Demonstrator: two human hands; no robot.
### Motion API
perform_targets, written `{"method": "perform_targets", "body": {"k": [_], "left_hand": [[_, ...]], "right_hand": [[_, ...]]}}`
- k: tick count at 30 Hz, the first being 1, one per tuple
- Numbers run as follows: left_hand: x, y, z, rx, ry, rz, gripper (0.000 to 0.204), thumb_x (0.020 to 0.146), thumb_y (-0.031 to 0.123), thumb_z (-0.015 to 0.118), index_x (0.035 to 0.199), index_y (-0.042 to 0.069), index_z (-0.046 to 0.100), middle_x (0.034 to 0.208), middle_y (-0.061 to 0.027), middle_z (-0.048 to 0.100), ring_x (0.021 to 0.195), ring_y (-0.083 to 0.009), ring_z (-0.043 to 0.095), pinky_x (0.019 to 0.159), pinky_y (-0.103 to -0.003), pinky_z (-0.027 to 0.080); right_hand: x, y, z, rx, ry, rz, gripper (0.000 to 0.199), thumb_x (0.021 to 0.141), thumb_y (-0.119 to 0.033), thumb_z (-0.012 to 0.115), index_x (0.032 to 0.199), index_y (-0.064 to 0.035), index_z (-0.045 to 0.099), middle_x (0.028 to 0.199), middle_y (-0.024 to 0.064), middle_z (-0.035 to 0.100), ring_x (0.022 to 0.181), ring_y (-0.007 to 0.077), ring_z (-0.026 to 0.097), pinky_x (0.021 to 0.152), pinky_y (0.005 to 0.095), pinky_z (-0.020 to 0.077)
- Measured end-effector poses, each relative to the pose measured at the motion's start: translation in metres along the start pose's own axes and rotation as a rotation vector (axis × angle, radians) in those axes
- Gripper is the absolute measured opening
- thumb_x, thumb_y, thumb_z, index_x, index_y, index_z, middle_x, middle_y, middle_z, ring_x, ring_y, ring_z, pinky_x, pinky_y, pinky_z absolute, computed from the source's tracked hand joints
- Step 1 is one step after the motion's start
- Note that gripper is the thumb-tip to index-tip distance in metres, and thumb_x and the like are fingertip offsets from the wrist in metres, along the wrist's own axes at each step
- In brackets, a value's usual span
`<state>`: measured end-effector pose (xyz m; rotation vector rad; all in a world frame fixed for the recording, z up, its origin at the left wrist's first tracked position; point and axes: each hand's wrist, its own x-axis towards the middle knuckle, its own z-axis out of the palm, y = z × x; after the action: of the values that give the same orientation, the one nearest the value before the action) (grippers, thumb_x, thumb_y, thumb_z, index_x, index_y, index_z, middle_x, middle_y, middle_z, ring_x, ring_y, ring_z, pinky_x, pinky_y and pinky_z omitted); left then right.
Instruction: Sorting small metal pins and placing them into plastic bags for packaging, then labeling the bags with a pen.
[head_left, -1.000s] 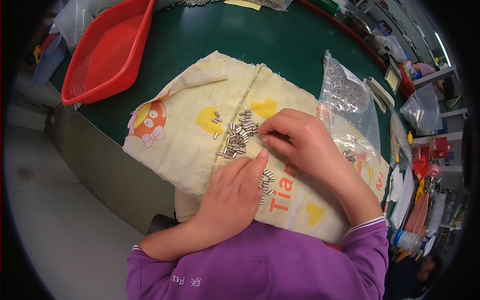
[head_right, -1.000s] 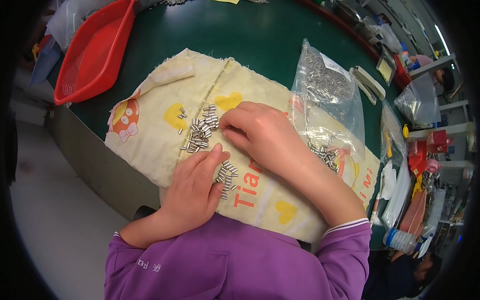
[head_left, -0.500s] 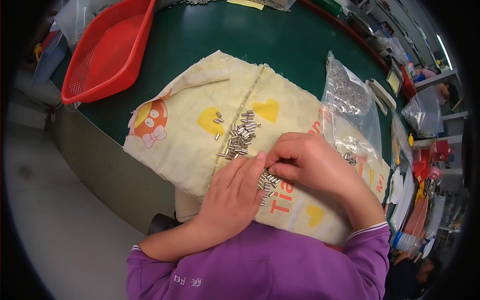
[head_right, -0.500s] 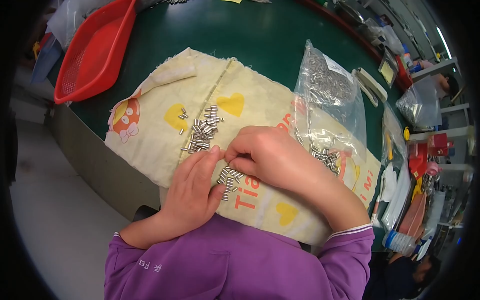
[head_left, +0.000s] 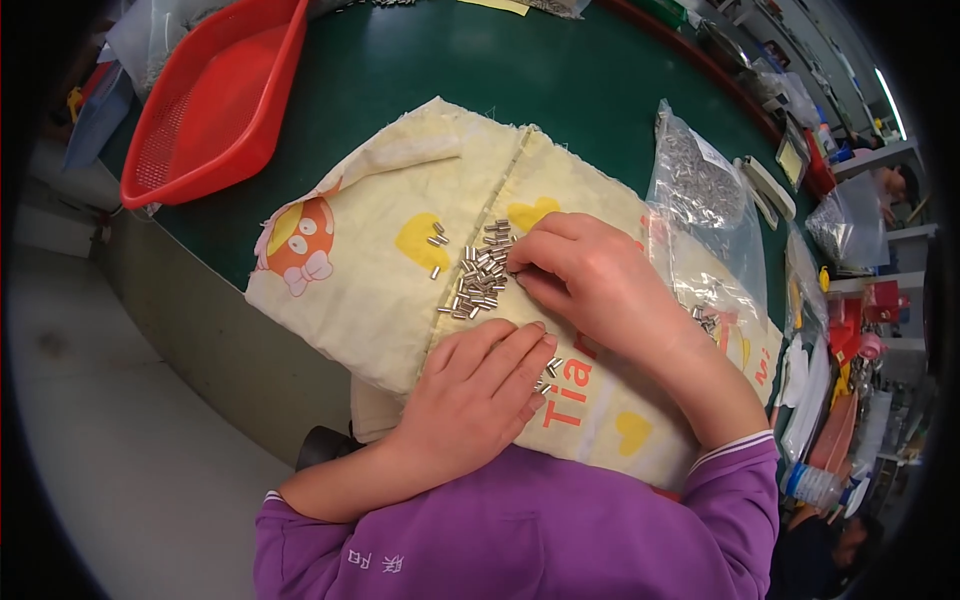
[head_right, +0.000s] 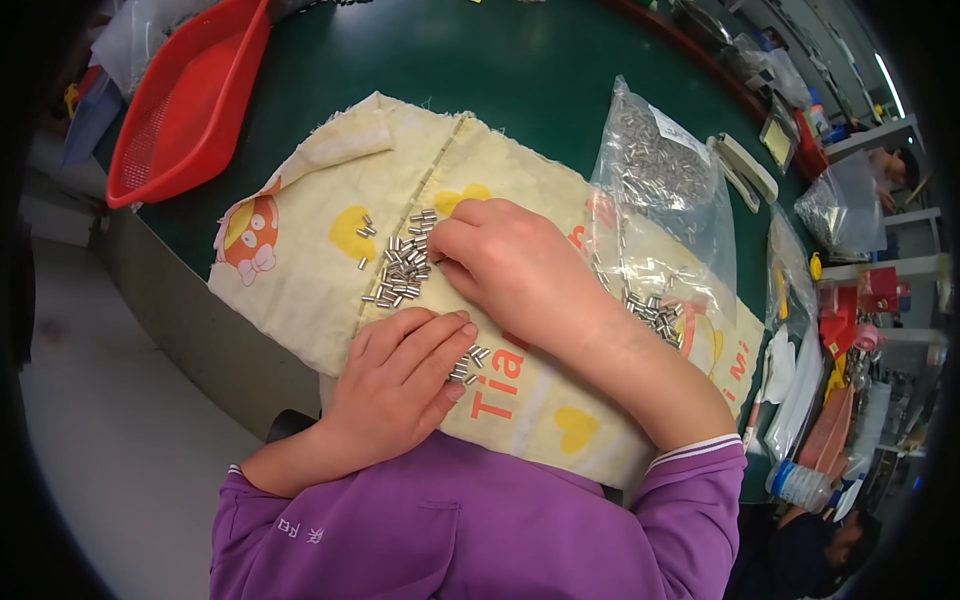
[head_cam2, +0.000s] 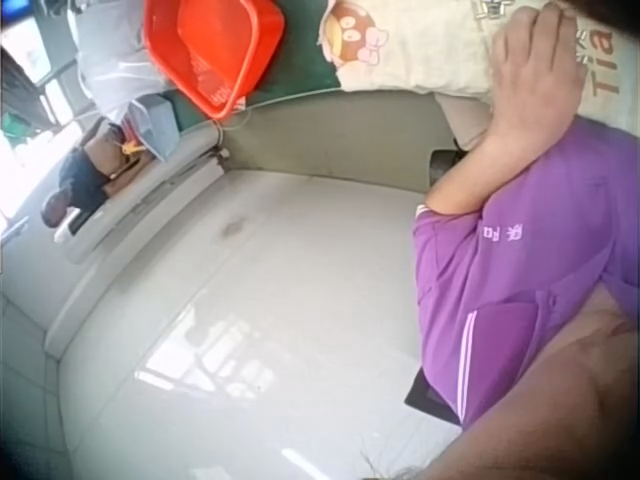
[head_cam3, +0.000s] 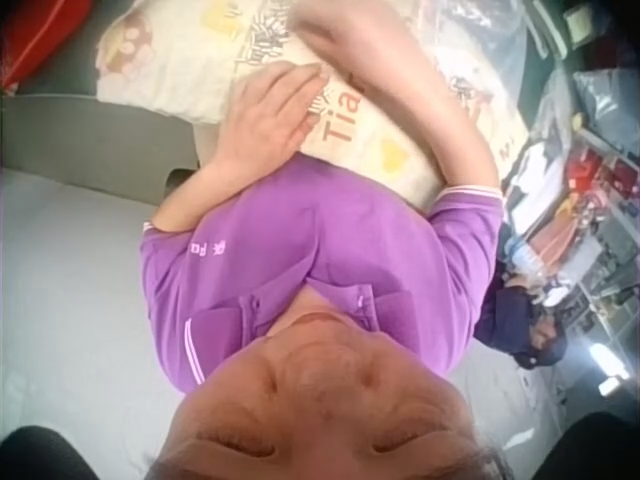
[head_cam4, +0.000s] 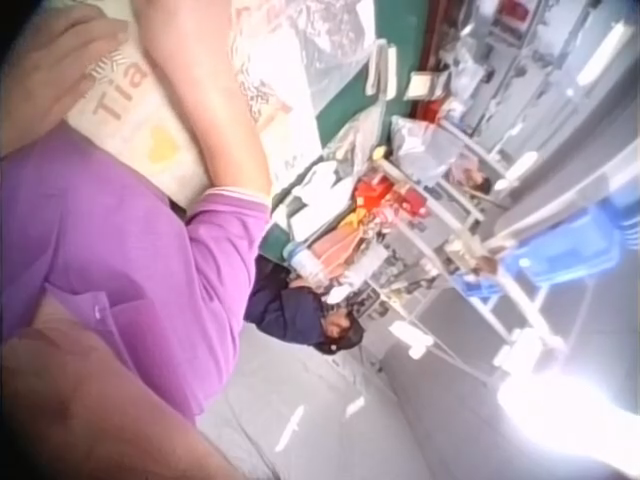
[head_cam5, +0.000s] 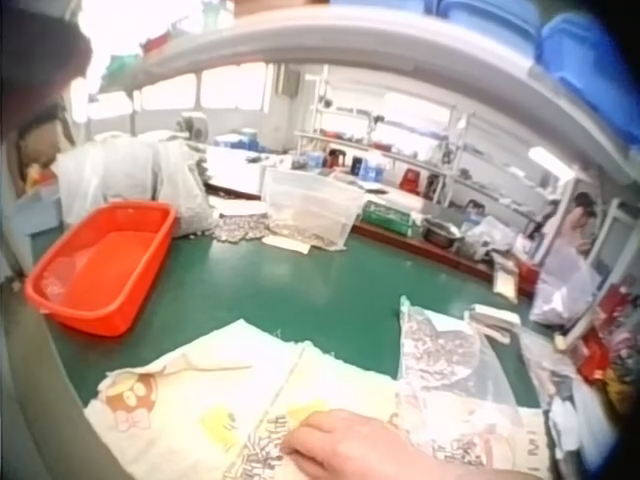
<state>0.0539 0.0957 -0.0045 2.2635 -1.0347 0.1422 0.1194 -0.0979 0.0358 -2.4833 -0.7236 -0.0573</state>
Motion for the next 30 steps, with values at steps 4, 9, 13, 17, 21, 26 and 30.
{"method": "perform_targets", "body": {"k": [4, 9, 13, 17, 21, 26, 30], "left_hand": [[-0.001, -0.001, 0.000, -0.008, 0.000, 0.005, 0.051, 0.082, 0.020, 0.067, 0.130, 0.005, 0.056, 0.132, -0.0077, 0.056, 0.118, -0.0276, 0.051, 0.097, -0.042, 0.041], [-0.005, 0.000, 0.005, -0.097, 0.094, -0.076, 0.054, 0.085, 0.025, 0.067, 0.132, 0.002, 0.053, 0.136, -0.0109, 0.053, 0.122, -0.0300, 0.050, 0.100, -0.044, 0.040], [-0.001, 0.004, 0.000, -0.019, 0.032, -0.075, 0.057, 0.086, 0.029, 0.066, 0.134, 0.001, 0.051, 0.137, -0.0116, 0.052, 0.123, -0.0300, 0.050, 0.100, -0.044, 0.040], [0.001, 0.002, 0.000, 0.026, -0.041, 0.014, 0.060, 0.087, 0.036, 0.063, 0.136, 0.002, 0.051, 0.138, -0.0113, 0.052, 0.124, -0.0295, 0.050, 0.100, -0.043, 0.039], [0.000, 0.000, 0.000, 0.033, -0.038, 0.025, 0.059, 0.088, 0.038, 0.061, 0.135, 0.002, 0.052, 0.138, -0.0109, 0.052, 0.124, -0.0290, 0.050, 0.099, -0.042, 0.040], [0.001, 0.000, -0.001, 0.028, -0.046, 0.029, 0.058, 0.088, 0.037, 0.061, 0.133, 0.002, 0.053, 0.137, -0.0108, 0.053, 0.123, -0.0290, 0.050, 0.099, -0.042, 0.040], [0.000, -0.001, -0.002, 0.014, -0.051, 0.028, 0.061, 0.088, 0.037, 0.063, 0.136, 0.001, 0.050, 0.138, -0.0125, 0.052, 0.123, -0.0309, 0.050, 0.100, -0.043, 0.040]], "right_hand": [[-0.005, -0.001, -0.007, -0.020, -0.058, 0.052, 0.014, 0.078, -0.005, 0.071, 0.092, -0.0049, 0.065, 0.087, 0.0100, 0.063, 0.084, 0.0293, 0.063, 0.072, 0.0380, 0.0518], [-0.021, -0.007, -0.018, 0.182, -0.212, 0.195, 0.013, 0.079, -0.004, 0.072, 0.091, -0.0033, 0.067, 0.087, 0.0095, 0.064, 0.081, 0.0263, 0.064, 0.070, 0.0351, 0.0514], [-0.019, 0.000, -0.020, 0.302, -0.177, 0.318, 0.013, 0.081, -0.004, 0.072, 0.093, -0.0026, 0.068, 0.086, 0.0094, 0.062, 0.078, 0.0219, 0.064, 0.067, 0.0316, 0.0512], [-0.002, 0.007, -0.004, 0.157, 0.055, 0.120, 0.014, 0.081, -0.003, 0.072, 0.094, -0.0030, 0.066, 0.094, 0.0085, 0.062, 0.081, 0.0237, 0.064, 0.070, 0.0342, 0.0526], [0.009, 0.010, 0.003, 0.045, 0.019, -0.008, 0.013, 0.082, -0.009, 0.068, 0.095, -0.0061, 0.066, 0.095, 0.0099, 0.061, 0.093, 0.0306, 0.061, 0.079, 0.0400, 0.0513], [0.006, 0.009, -0.005, -0.103, 0.018, -0.007, 0.015, 0.079, -0.007, 0.072, 0.093, -0.0047, 0.067, 0.092, 0.0099, 0.062, 0.087, 0.0288, 0.063, 0.077, 0.0379, 0.0515], [-0.007, 0.003, -0.013, -0.034, -0.061, 0.097, 0.012, 0.079, -0.005, 0.072, 0.090, -0.0036, 0.067, 0.088, 0.0095, 0.061, 0.085, 0.0268, 0.063, 0.073, 0.0364, 0.0514]]}}
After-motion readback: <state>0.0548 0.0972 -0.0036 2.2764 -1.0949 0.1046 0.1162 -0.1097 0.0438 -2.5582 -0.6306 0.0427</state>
